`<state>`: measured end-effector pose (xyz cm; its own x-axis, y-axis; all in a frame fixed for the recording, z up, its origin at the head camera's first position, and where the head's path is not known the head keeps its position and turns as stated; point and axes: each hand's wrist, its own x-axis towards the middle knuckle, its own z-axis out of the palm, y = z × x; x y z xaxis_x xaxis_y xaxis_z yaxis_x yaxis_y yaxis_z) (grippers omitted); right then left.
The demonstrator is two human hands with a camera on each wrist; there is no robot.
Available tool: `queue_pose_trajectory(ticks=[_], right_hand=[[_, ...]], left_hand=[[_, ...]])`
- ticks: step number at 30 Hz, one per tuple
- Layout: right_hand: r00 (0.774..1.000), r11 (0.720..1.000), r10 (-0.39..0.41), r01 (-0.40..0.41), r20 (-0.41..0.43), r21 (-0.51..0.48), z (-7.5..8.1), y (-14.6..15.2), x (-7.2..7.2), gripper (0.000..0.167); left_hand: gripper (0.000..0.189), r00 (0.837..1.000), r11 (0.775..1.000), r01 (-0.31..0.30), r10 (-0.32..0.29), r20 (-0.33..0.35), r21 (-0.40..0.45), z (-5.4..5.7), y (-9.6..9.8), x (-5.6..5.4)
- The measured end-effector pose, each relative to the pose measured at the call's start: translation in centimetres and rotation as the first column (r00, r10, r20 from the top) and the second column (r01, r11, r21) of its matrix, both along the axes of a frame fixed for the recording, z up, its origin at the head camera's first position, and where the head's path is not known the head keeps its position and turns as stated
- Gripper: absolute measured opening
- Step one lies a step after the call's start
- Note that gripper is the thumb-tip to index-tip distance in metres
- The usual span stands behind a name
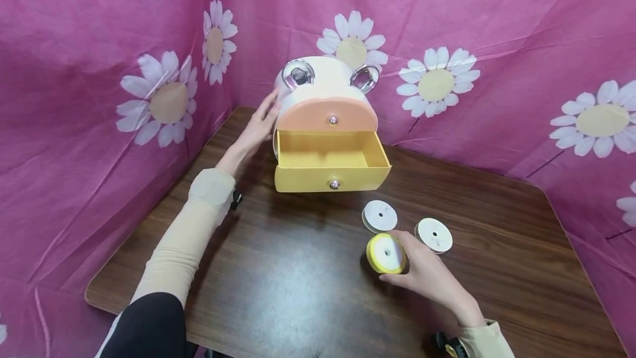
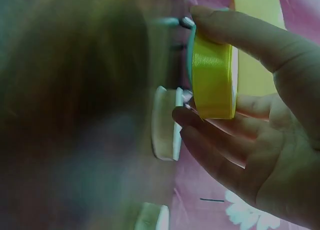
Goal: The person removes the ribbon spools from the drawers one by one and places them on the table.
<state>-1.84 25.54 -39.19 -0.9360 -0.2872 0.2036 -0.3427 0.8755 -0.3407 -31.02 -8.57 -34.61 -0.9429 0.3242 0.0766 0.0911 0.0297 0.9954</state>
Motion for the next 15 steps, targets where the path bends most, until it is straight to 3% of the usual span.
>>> queue_pose_trajectory(ticks=[7,15], right_hand=[[0.999,0.999,-0.047,0.046,0.027,0.029,-1.6,-1.1,0.8,0.077],[0.999,0.999,-0.045,0.044,0.031,0.032,-2.9,-1.7,1.2,0.080]], left_hand=[[0.055,1.000,1.000,0.012,-0.013,0.015,0.026,0.1,0.0,0.0],[0.056,1.000,0.999,0.019,-0.020,0.022,0.041,0.0,0.1,0.0]])
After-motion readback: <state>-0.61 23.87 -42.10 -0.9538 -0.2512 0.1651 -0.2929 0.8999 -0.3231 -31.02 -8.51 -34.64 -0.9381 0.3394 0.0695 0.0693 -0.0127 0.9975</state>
